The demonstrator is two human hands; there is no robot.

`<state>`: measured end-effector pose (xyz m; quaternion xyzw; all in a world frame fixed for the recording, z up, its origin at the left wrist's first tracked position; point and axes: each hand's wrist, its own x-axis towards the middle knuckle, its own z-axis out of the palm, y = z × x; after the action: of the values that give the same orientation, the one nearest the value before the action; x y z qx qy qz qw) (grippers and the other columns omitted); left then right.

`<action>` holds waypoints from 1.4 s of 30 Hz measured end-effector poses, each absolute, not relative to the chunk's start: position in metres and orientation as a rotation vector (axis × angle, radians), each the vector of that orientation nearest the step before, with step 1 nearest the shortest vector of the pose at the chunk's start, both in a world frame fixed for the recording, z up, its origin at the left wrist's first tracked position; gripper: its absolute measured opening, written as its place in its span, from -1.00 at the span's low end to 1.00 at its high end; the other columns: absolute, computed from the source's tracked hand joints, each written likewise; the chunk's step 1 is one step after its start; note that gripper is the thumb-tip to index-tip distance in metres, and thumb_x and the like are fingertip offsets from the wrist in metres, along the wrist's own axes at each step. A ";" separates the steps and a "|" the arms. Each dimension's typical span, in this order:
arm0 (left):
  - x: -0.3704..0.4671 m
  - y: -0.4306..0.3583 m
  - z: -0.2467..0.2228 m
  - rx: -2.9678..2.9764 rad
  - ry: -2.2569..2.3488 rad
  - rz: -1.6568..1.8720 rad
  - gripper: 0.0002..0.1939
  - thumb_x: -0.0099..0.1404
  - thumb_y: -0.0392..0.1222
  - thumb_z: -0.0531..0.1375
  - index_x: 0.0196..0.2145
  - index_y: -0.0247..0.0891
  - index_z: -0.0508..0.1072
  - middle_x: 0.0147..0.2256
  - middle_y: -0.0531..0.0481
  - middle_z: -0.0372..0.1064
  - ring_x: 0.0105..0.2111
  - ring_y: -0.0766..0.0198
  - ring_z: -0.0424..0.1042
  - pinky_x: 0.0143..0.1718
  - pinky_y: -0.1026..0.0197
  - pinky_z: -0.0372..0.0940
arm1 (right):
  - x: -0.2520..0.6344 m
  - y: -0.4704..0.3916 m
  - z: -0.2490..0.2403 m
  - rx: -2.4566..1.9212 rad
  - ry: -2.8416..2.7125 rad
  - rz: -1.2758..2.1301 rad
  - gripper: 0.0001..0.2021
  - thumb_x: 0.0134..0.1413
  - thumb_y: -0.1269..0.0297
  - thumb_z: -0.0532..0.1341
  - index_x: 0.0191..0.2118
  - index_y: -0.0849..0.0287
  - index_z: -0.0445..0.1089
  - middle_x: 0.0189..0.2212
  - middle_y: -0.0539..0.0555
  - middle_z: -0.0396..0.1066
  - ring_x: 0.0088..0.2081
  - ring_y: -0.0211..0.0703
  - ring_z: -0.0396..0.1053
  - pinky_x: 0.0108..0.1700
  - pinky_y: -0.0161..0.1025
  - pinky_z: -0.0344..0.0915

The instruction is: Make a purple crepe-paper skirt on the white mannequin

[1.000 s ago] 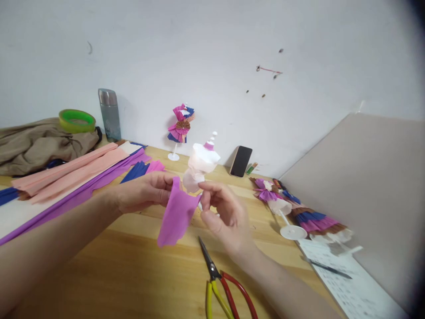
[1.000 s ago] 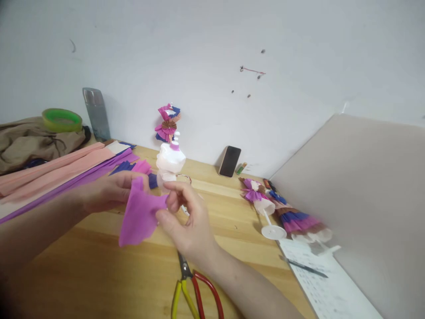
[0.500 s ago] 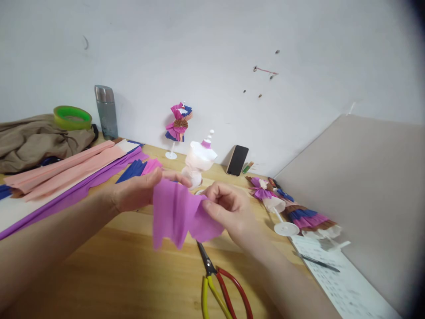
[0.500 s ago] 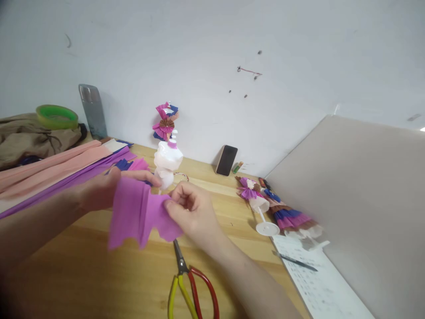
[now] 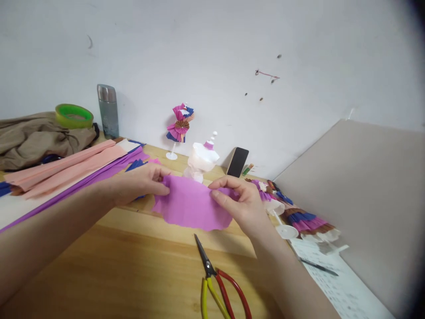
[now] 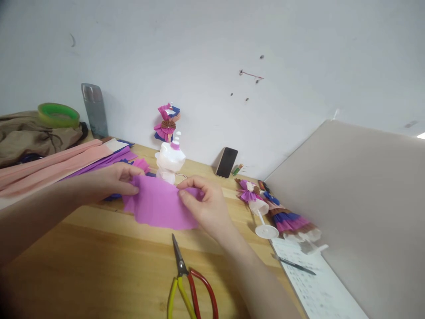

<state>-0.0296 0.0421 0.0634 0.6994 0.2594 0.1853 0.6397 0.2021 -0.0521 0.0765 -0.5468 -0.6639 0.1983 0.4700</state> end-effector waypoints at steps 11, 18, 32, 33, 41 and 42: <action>-0.016 0.030 0.070 1.823 0.840 0.613 -0.86 -0.09 -0.33 0.04 -0.56 -0.26 0.40 -0.62 0.10 0.28 -0.56 0.37 0.25 -0.52 0.31 0.12 | 0.196 -0.049 0.064 -1.256 -1.543 0.547 -0.89 -0.18 0.42 0.13 -0.45 0.17 0.38 -0.49 -0.01 0.39 -0.48 -0.26 0.29 -0.47 -0.33 0.21; -0.007 0.021 0.063 1.790 0.810 0.700 -0.78 0.08 -0.05 0.20 -0.49 -0.27 0.34 -0.55 0.11 0.19 -0.53 0.38 0.20 -0.55 0.33 0.09 | 0.188 -0.051 0.059 -1.165 -1.461 0.723 -0.89 -0.13 0.37 0.13 -0.40 0.16 0.37 -0.52 -0.04 0.32 -0.54 -0.28 0.24 -0.50 -0.31 0.22; 0.004 0.030 0.054 1.636 0.826 1.145 -0.76 -0.01 -0.10 0.29 -0.61 -0.28 0.34 0.00 -0.17 0.44 -0.19 0.16 0.47 -0.40 0.27 0.35 | 0.182 -0.032 0.053 -1.189 -1.392 0.578 -0.77 -0.14 0.15 0.34 -0.45 0.14 0.32 -0.53 -0.06 0.27 -0.50 -0.28 0.17 -0.47 -0.33 0.11; 0.004 0.030 0.054 1.607 0.809 1.142 -0.74 -0.02 -0.11 0.30 -0.61 -0.27 0.31 0.05 -0.18 0.41 -0.13 0.12 0.47 -0.39 0.27 0.35 | 0.182 -0.030 0.052 -1.200 -1.389 0.556 -0.77 -0.14 0.14 0.34 -0.43 0.14 0.33 -0.53 -0.07 0.25 -0.49 -0.27 0.17 -0.47 -0.32 0.12; 0.010 0.031 0.056 1.605 0.672 1.093 -0.72 -0.03 -0.20 0.29 -0.61 -0.26 0.22 -0.27 -0.07 0.49 -0.25 0.26 0.46 -0.27 0.25 0.34 | 0.182 -0.020 0.048 -1.212 -1.391 0.488 -0.77 -0.16 0.15 0.33 -0.41 0.14 0.33 -0.59 -0.11 0.19 -0.53 -0.27 0.12 -0.45 -0.29 0.10; 0.011 0.030 0.056 1.599 0.663 1.105 -0.73 -0.02 -0.20 0.29 -0.61 -0.27 0.22 -0.27 -0.06 0.48 -0.24 0.26 0.46 -0.24 0.24 0.34 | 0.181 -0.019 0.049 -1.208 -1.392 0.479 -0.78 -0.17 0.15 0.33 -0.42 0.14 0.33 -0.58 -0.10 0.22 -0.52 -0.27 0.13 -0.44 -0.28 0.11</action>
<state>0.0109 0.0304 0.0559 0.6662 0.2761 0.4604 0.5177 0.1808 -0.0194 0.0487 -0.5167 -0.5955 0.2047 0.5801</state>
